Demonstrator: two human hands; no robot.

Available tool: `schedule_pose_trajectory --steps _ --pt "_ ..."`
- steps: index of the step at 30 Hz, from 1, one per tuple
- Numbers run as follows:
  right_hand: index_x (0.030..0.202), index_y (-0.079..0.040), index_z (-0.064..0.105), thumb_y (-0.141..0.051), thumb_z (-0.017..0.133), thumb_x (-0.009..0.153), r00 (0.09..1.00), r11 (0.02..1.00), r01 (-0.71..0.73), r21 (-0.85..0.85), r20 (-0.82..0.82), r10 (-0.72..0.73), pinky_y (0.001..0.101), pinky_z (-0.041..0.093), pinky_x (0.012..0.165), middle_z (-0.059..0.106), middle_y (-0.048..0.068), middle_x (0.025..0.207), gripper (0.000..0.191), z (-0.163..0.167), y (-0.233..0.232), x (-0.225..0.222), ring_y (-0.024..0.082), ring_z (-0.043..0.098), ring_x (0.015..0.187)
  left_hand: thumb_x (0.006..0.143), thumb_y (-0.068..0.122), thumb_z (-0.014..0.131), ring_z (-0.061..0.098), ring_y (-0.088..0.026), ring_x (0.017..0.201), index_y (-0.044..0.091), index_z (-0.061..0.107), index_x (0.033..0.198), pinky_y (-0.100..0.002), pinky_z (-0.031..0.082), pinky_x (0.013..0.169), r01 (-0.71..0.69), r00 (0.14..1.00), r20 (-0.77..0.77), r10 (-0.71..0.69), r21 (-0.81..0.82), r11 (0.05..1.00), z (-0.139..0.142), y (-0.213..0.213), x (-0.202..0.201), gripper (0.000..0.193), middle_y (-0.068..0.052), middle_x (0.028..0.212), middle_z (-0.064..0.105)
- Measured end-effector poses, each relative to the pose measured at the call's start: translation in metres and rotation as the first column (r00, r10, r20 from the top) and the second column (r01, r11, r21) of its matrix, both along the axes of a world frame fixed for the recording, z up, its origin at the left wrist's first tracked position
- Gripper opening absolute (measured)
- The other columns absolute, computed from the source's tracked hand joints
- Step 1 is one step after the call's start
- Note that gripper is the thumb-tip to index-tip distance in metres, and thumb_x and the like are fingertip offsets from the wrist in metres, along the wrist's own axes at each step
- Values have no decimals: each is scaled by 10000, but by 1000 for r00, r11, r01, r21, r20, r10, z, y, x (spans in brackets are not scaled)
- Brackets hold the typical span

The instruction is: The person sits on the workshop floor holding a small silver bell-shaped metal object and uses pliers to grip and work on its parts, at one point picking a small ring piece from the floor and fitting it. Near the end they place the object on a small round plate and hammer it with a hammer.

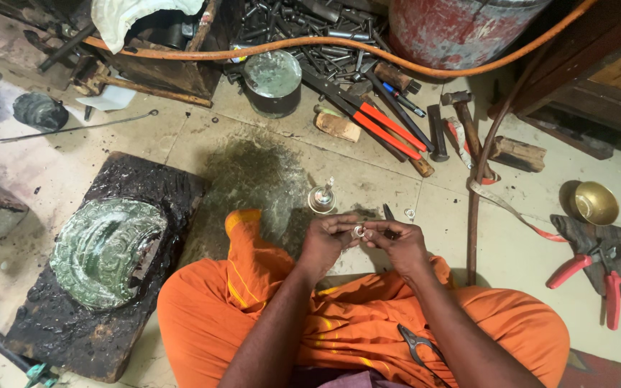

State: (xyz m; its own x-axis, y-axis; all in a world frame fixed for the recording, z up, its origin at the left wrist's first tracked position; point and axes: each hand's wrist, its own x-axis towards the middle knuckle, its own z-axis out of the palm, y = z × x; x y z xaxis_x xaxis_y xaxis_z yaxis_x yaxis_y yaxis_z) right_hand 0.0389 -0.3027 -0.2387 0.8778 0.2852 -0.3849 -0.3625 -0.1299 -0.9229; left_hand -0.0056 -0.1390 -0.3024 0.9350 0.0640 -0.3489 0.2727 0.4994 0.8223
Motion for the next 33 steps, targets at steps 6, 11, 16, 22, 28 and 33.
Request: schedule_pose_trajectory --steps 6,11,16,22,28,33 --pt "1113 66 764 -5 752 881 1000 999 3 44 26 -4 232 595 718 786 120 914 243 -2 -1 0 131 718 775 886 -95 698 742 -184 905 -98 663 1204 -283 626 807 -6 1000 -6 6 19 1000 0 0 1 321 -175 1049 762" --pt "1102 56 771 -5 756 876 998 999 -15 43 56 13 235 596 729 785 115 942 235 -3 -2 0 130 720 789 869 -98 707 742 -172 914 -79 669 1196 -264 623 814 10 1000 2 -10 36 999 0 1 0 330 -164 1046 767" --pt "1097 37 781 -4 760 877 999 1000 -14 10 46 13 240 592 732 785 111 961 225 -3 -3 0 133 710 783 859 -101 719 734 -155 917 -73 677 1195 -255 608 816 25 1000 -1 -25 64 998 0 1 -1 340 -159 1043 771" --pt "1086 32 781 5 756 871 998 999 -23 33 57 21 240 600 735 778 110 971 218 -3 -3 0 129 716 794 848 -100 732 729 -152 907 -59 673 1211 -248 603 812 38 999 0 -38 82 996 0 2 -2 370 -157 1030 773" --pt "1081 23 786 9 761 869 998 1000 -25 -1 57 25 245 600 725 778 117 970 214 -2 -4 -1 134 709 782 844 -68 742 716 -121 901 -32 676 1241 -229 578 796 70 997 -26 -67 133 989 10 2 -2 404 -134 1046 781" --pt "1083 31 771 4 761 864 1000 1000 7 21 28 -8 245 611 723 788 114 968 221 -3 -3 0 128 724 790 843 -22 789 715 -117 922 -46 690 1220 -228 572 799 57 998 -14 -56 141 988 13 1 -3 391 -126 1057 776"
